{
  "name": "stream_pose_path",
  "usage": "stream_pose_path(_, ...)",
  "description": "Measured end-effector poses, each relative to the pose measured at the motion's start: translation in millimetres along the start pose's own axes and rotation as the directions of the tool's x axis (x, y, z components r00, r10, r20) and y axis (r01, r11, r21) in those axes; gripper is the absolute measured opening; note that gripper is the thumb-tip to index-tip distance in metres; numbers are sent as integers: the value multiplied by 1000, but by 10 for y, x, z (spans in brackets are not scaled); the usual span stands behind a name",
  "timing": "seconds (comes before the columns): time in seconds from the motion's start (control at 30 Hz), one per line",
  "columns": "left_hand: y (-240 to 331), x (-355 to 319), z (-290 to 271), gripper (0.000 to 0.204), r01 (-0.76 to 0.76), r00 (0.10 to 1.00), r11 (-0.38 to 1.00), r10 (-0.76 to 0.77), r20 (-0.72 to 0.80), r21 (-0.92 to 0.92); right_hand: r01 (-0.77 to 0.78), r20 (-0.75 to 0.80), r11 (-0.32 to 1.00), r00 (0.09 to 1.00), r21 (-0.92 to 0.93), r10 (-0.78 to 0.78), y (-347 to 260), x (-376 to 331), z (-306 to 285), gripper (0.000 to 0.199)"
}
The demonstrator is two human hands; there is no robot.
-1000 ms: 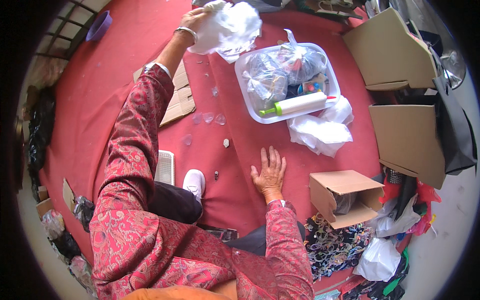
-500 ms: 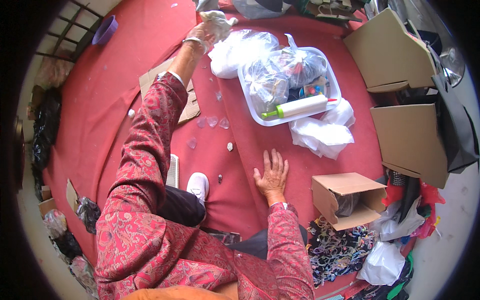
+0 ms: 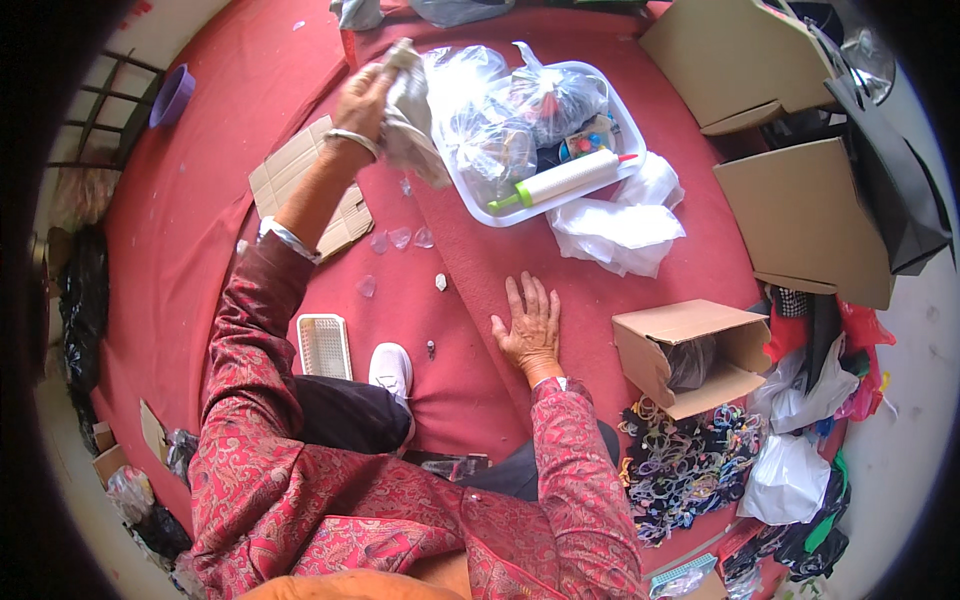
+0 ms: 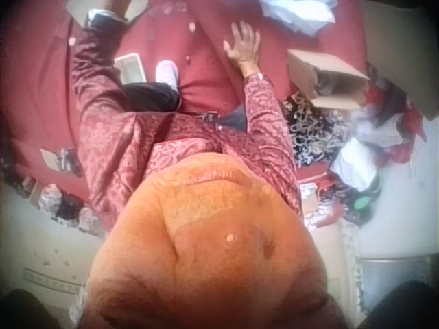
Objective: The person sits on a red floor mat and sorts through a large pile of hair accessories. They pick up items from the pile, place them into a clear plastic bag, and occasionally adjust the bag or the pile of accessories.
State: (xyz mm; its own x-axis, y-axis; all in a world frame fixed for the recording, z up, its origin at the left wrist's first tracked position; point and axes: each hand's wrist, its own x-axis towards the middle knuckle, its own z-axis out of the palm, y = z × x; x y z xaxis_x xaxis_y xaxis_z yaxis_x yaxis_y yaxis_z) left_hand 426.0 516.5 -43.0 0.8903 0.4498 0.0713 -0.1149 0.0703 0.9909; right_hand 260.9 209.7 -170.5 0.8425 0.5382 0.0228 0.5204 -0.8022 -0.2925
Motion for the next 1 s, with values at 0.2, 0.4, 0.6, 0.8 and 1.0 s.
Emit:
stream_pose_path(0.2,26,-110,376,36,-338,941,676,232,245,655,0,-10,1000,1000,-27,0,17,-8,10,68)
stream_pose_path(0.4,-430,-180,651,34,-460,882,279,36,469,843,27,-14,1000,1000,-11,-28,-30,5,12,67)
stream_pose_path(0.6,-135,-168,358,44,-85,978,508,-120,168,857,-4,-8,1000,1000,-21,4,-10,-10,18,65)
stream_pose_path(0.8,-618,156,-174,89,-173,969,170,-146,199,970,20,2,999,1000,-30,-20,-42,18,-6,64)
stream_pose_path(1.0,-1265,251,-182,66,-142,948,147,-264,177,979,21,7,999,1000,-36,-21,-48,41,-6,66)
